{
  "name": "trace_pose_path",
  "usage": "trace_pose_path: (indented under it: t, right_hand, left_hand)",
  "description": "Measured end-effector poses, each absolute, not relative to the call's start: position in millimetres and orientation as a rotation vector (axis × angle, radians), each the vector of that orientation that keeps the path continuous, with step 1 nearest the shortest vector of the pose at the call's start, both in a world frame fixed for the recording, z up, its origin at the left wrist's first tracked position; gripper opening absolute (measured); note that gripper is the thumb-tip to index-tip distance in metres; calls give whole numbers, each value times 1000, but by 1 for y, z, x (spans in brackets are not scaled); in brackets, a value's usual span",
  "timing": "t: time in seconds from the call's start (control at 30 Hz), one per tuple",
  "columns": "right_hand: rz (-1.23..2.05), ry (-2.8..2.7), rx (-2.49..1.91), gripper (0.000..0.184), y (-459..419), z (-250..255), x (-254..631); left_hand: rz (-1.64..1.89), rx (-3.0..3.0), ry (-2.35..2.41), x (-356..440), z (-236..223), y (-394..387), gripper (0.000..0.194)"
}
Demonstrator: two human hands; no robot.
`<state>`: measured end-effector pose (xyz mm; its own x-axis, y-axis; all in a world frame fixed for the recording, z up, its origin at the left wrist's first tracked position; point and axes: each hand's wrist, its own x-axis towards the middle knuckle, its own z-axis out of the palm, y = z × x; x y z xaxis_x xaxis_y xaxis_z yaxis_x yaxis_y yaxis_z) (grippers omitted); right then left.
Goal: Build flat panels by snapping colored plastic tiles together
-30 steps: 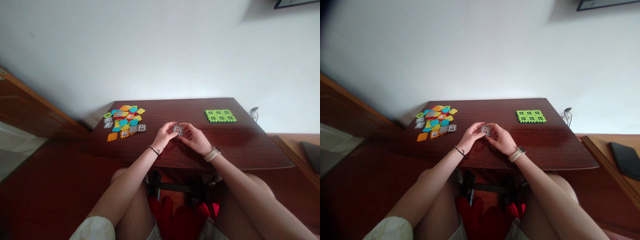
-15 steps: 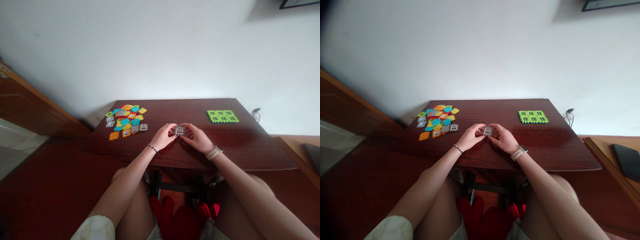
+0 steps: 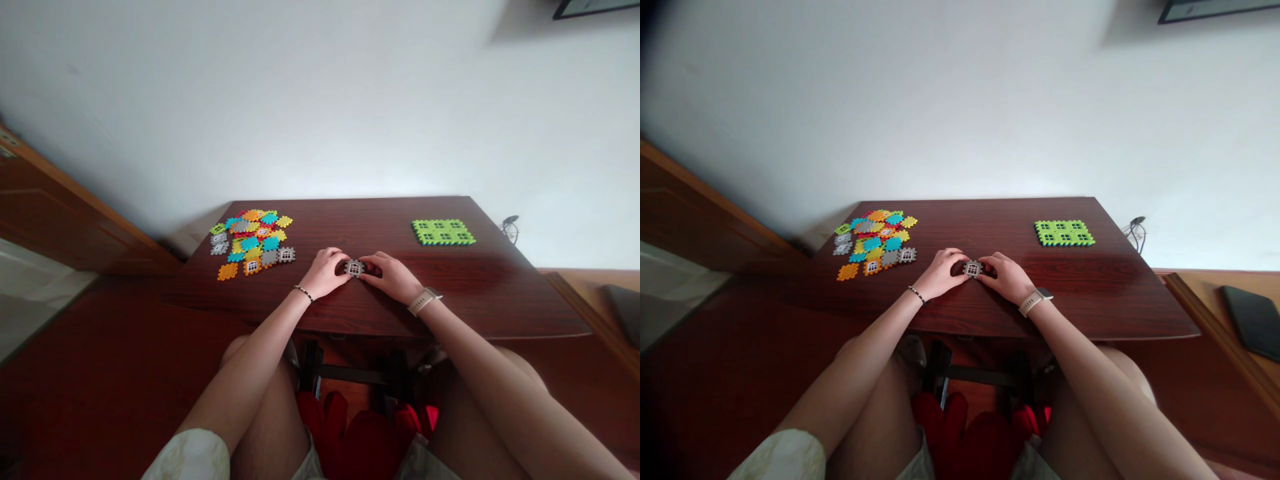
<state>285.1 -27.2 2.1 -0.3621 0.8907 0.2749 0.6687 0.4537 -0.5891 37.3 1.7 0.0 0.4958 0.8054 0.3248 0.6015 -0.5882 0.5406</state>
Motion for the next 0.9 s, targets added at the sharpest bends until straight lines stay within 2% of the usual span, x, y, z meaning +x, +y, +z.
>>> trace_pose_path:
  t: [0.37,0.57,0.7,0.9]
  right_hand:
    - [486,-2196,-1341,36,-28,7,284]
    - [478,-2219,-1365,42,-28,8,284]
    - [453,-2223,-1388,44,-28,8,283]
    - [413,-2209,-1398,42,-27,5,280]
  left_hand:
    - [727,2483,1121,17,1,3,44]
    - [880,2510,1405,-35,16,25,36]
    - [782,2474,1634,-74,13,35,38]
    - [681,2474,1685,-100,5,31,38]
